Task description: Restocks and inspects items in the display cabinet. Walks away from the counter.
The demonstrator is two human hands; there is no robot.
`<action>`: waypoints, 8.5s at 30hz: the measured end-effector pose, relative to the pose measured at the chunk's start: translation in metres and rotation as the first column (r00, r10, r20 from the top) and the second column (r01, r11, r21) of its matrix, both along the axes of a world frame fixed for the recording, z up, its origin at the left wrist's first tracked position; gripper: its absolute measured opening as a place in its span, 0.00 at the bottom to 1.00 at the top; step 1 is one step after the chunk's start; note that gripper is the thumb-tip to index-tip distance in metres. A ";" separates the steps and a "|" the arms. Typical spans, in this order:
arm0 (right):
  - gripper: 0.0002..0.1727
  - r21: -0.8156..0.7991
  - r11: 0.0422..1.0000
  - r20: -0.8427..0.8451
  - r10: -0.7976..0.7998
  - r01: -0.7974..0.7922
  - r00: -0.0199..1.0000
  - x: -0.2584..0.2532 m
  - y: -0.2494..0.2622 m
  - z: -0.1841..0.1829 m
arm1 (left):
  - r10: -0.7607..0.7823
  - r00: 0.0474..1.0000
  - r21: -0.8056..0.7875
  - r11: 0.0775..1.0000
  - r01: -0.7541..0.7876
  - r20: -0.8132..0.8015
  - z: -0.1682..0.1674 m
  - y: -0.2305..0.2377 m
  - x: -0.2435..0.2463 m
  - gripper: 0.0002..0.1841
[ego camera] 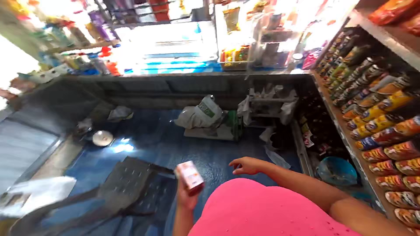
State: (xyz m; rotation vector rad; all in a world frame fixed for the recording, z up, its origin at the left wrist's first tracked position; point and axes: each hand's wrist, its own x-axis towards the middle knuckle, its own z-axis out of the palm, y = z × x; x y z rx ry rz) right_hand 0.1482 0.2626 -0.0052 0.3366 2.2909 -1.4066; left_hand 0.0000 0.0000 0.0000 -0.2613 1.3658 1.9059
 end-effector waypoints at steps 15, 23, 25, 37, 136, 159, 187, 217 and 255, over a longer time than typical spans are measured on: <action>0.33 -0.543 0.195 0.154 -0.933 0.817 0.326 -0.042 0.192 -0.016 | -0.946 -0.083 -0.346 0.032 0.938 -0.313 0.023 0.368 -0.125 0.29; 0.43 -0.412 0.059 0.088 -0.991 0.909 0.104 -0.080 0.314 -0.046 | -0.982 -0.105 -0.552 -0.001 0.834 -0.156 0.033 0.491 -0.211 0.24; 0.44 -0.410 0.094 -0.006 -0.995 0.907 0.100 -0.089 0.364 -0.054 | -0.970 -0.148 -0.560 -0.016 0.829 -0.192 0.033 0.529 -0.213 0.24; 0.36 0.340 0.568 -0.229 -0.723 0.749 0.652 -0.175 0.687 -0.061 | -0.882 0.081 -0.498 0.336 0.800 -0.465 0.067 0.747 -0.173 0.25; 0.27 0.466 0.353 -0.209 -0.847 0.811 0.489 -0.181 0.787 0.013 | -0.788 0.530 -0.484 0.612 0.625 -0.312 0.009 1.007 -0.166 0.27; 0.24 0.553 0.405 -0.044 -0.858 0.728 0.511 -0.178 0.770 -0.052 | -0.923 -0.380 -0.972 -0.140 0.187 0.060 -0.022 0.958 -0.160 0.41; 0.30 -0.383 0.308 -0.004 -0.943 0.871 0.331 -0.102 0.722 -0.050 | -0.935 -0.184 -0.812 0.154 0.562 -0.305 -0.026 0.942 -0.131 0.43; 0.35 0.740 0.626 0.271 -0.612 0.246 0.743 -0.157 0.786 -0.021 | -0.946 0.070 -0.712 0.286 0.642 -0.317 -0.046 0.891 -0.157 0.45; 0.21 0.819 0.348 0.506 -0.062 -0.457 0.860 -0.165 0.801 -0.053 | -0.939 0.095 -0.685 0.308 0.660 -0.330 -0.042 0.886 -0.160 0.45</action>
